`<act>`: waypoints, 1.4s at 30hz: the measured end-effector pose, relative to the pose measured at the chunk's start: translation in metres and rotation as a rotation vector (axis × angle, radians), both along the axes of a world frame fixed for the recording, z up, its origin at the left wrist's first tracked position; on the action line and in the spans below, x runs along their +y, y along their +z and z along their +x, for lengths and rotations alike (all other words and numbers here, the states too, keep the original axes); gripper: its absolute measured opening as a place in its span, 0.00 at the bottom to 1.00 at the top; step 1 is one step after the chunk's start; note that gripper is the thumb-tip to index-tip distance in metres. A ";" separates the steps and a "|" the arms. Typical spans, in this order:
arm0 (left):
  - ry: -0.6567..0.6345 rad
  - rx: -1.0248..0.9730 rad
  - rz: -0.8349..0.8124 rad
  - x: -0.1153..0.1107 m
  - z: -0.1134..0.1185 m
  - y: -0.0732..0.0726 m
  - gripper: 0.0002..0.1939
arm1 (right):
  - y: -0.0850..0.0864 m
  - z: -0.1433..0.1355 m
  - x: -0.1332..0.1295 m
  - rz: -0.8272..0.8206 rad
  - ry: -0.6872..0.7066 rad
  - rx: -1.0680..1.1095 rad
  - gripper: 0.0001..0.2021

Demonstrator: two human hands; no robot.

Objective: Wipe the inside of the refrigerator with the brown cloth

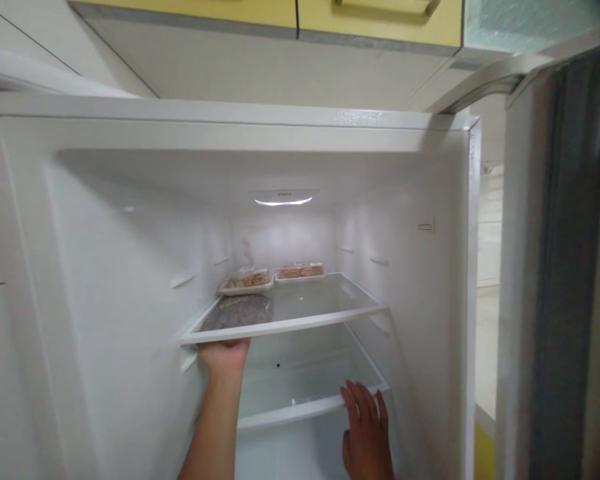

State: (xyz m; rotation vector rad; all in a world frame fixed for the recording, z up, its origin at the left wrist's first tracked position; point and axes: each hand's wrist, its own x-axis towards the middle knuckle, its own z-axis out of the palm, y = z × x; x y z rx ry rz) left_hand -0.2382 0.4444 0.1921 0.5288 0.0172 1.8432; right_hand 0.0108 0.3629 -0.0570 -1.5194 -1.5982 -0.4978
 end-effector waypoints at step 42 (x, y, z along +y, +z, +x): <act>-0.162 0.727 -0.411 -0.125 0.101 -0.041 0.10 | 0.215 -0.018 -0.045 0.208 0.595 1.834 0.29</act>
